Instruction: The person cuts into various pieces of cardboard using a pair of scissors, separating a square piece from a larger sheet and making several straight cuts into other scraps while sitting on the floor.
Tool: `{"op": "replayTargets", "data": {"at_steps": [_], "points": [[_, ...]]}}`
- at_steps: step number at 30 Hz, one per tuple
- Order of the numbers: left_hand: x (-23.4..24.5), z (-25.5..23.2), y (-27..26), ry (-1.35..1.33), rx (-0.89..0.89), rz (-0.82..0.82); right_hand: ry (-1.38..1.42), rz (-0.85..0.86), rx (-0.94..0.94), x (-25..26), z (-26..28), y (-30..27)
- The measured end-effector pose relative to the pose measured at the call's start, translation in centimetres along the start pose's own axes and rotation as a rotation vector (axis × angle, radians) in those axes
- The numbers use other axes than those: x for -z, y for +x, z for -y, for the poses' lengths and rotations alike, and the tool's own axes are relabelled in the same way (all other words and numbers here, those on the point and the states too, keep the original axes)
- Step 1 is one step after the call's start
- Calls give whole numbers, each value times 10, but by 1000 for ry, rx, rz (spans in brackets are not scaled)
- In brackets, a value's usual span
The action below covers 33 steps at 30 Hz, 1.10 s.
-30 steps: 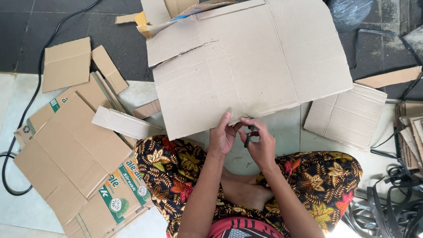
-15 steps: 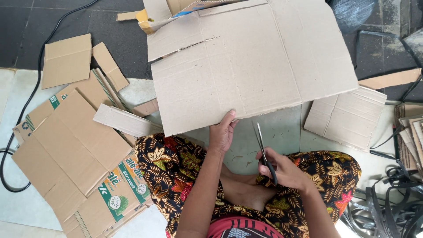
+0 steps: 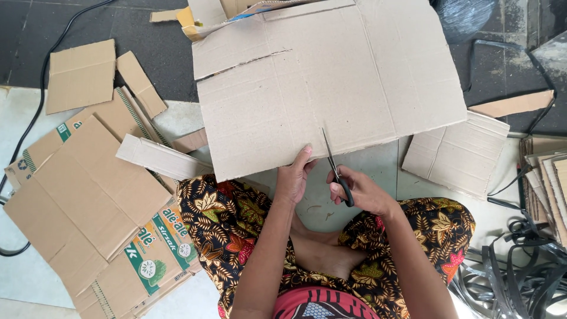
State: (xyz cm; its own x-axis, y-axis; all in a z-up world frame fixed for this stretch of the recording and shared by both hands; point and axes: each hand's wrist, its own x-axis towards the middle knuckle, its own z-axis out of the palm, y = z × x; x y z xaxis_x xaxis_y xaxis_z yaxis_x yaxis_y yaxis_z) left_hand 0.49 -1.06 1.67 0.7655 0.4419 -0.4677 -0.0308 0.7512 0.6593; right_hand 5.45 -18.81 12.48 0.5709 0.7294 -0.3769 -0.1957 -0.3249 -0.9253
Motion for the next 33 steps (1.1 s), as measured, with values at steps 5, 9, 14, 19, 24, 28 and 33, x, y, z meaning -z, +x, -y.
{"op": "replayTargets", "data": {"at_steps": [5,9,14,19,24,28,33], "points": [[8,24,9,65,10,29,12,24,-5,6,-3,3],[8,32,7,99,-1,27,-17,56,-3,8,-5,7],[10,31,11,125,-21,15,-36,52,-6,11,-10,12],[-6,16,2,143,-29,-8,-49,-2,-4,4,-8,11],[-13,14,-2,144,-16,-44,-79,-105,-12,0,-16,6],[-17,12,-5,146,3,-47,-79,-114,-14,-6,-13,3],[-43,-14,-26,91,3,-114,-61,-153,-24,-13,-9,2]]}}
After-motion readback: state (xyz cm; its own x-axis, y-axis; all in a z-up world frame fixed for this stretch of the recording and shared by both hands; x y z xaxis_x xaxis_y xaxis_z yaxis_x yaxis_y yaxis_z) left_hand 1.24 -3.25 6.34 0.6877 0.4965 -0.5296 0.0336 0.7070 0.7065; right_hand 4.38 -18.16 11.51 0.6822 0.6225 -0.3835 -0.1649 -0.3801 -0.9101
